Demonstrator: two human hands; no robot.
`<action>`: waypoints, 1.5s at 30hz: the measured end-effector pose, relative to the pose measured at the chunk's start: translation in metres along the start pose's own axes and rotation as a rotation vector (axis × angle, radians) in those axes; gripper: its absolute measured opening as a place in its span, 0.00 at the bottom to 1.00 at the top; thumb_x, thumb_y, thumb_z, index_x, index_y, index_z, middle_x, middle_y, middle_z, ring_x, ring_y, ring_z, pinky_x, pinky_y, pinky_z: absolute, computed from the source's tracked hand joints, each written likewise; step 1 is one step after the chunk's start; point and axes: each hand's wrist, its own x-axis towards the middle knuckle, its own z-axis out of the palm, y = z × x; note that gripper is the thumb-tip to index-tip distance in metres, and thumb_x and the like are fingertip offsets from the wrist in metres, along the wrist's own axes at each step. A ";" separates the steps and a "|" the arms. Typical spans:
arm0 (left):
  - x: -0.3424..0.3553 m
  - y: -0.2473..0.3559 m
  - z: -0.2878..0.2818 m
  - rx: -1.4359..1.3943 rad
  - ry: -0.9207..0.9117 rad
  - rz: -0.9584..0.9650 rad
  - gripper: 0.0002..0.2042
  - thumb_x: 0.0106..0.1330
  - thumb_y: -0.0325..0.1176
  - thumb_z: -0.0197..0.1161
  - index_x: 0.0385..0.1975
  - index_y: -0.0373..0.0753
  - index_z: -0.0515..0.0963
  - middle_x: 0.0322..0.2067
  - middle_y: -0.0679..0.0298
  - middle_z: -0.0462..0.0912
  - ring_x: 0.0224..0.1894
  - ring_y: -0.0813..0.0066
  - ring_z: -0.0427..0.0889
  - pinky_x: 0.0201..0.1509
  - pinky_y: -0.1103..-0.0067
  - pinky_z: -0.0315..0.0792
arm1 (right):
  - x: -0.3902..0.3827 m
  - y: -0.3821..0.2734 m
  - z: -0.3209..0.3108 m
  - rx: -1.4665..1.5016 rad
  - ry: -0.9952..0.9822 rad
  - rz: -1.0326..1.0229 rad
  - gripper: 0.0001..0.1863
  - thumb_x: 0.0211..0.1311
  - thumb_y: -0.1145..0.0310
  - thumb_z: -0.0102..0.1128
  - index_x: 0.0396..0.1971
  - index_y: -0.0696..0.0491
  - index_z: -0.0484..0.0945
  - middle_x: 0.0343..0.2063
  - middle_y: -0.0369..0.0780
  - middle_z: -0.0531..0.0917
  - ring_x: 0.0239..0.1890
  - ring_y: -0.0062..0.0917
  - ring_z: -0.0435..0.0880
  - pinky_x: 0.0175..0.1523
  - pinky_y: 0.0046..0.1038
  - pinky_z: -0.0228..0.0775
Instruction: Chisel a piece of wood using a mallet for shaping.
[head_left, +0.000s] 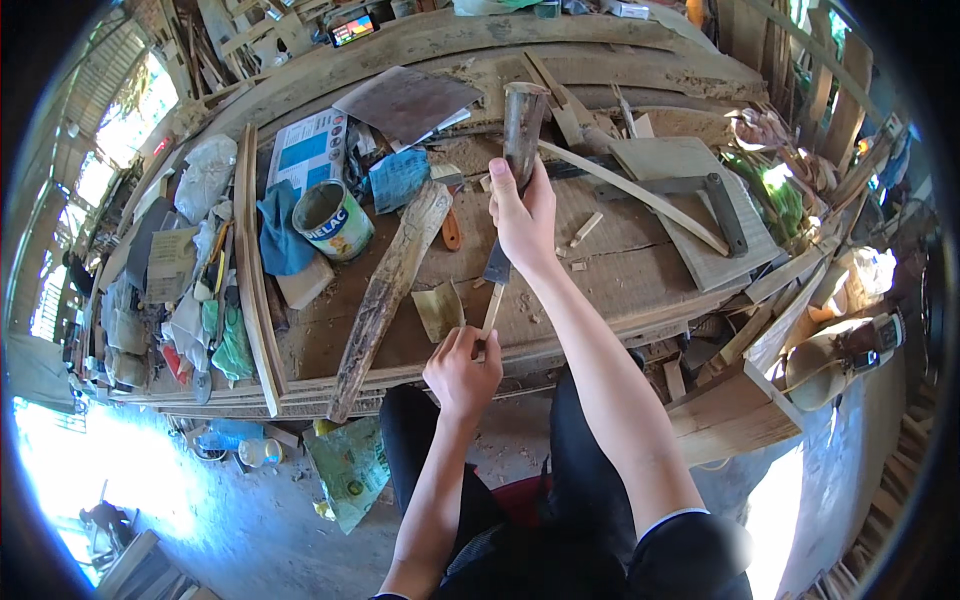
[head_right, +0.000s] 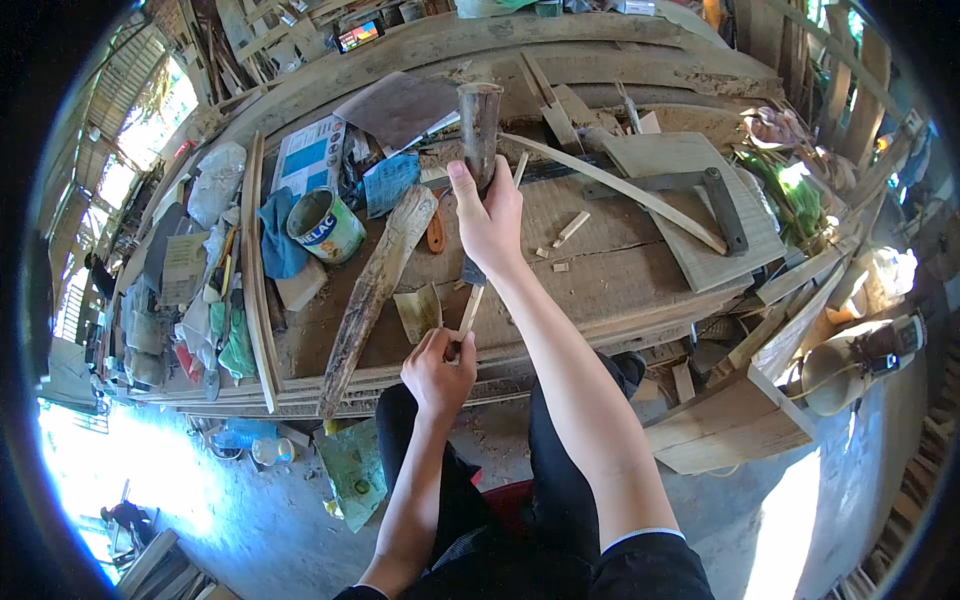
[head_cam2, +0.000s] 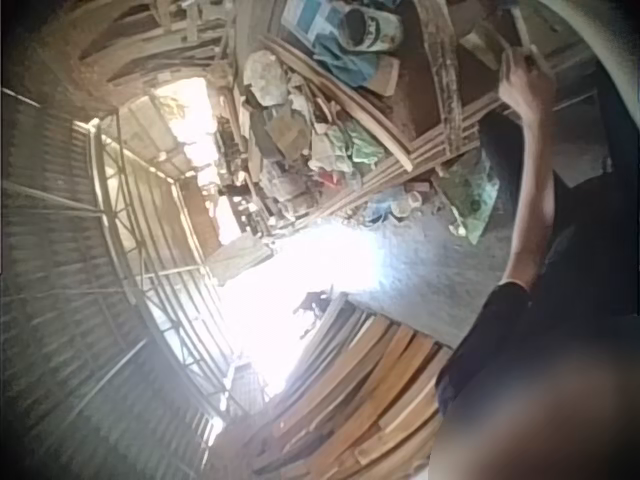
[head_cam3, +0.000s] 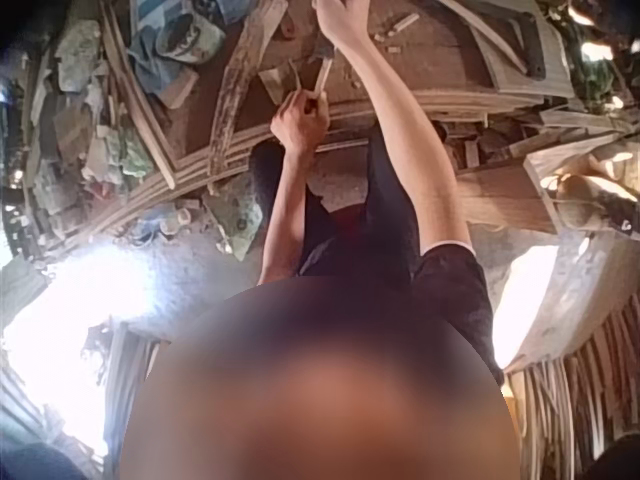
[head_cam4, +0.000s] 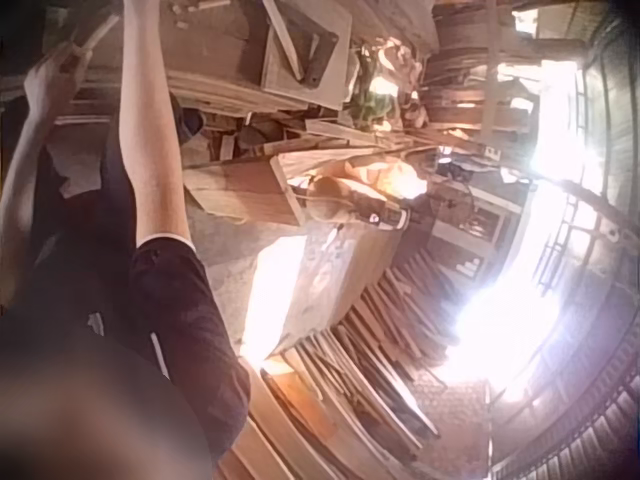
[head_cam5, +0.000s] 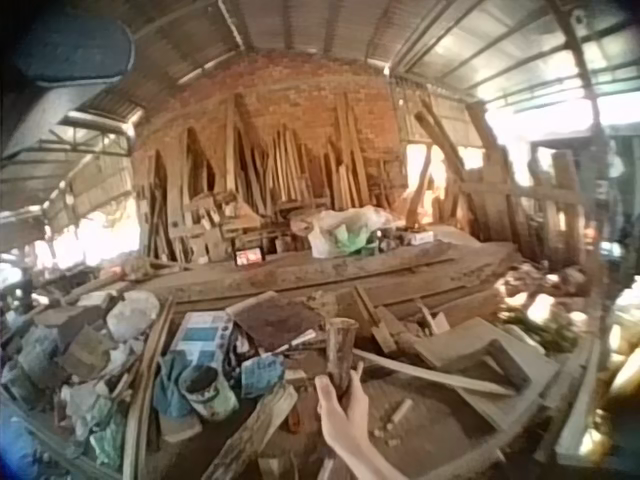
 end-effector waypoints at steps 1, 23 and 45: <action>-0.001 0.000 0.000 -0.014 -0.001 0.000 0.11 0.56 0.34 0.68 0.18 0.41 0.73 0.16 0.65 0.72 0.16 0.64 0.73 0.21 0.71 0.65 | 0.001 0.002 -0.001 0.004 -0.014 0.016 0.21 0.67 0.52 0.59 0.30 0.57 0.70 0.18 0.36 0.74 0.23 0.18 0.69 0.30 0.26 0.63; -0.002 0.003 0.001 -0.016 -0.004 -0.032 0.10 0.54 0.34 0.68 0.18 0.42 0.73 0.16 0.64 0.74 0.18 0.62 0.75 0.22 0.70 0.67 | 0.013 0.002 -0.009 0.435 -0.158 0.303 0.13 0.66 0.60 0.61 0.30 0.49 0.67 0.17 0.28 0.68 0.12 0.10 0.60 0.16 0.16 0.46; 0.121 -0.074 -0.059 0.460 -0.531 -0.115 0.30 0.55 0.56 0.66 0.43 0.32 0.72 0.41 0.44 0.81 0.49 0.45 0.79 0.53 0.59 0.72 | -0.012 -0.007 -0.005 0.417 -0.379 0.176 0.10 0.52 0.76 0.68 0.23 0.53 0.73 0.14 0.29 0.70 0.15 0.12 0.65 0.21 0.20 0.52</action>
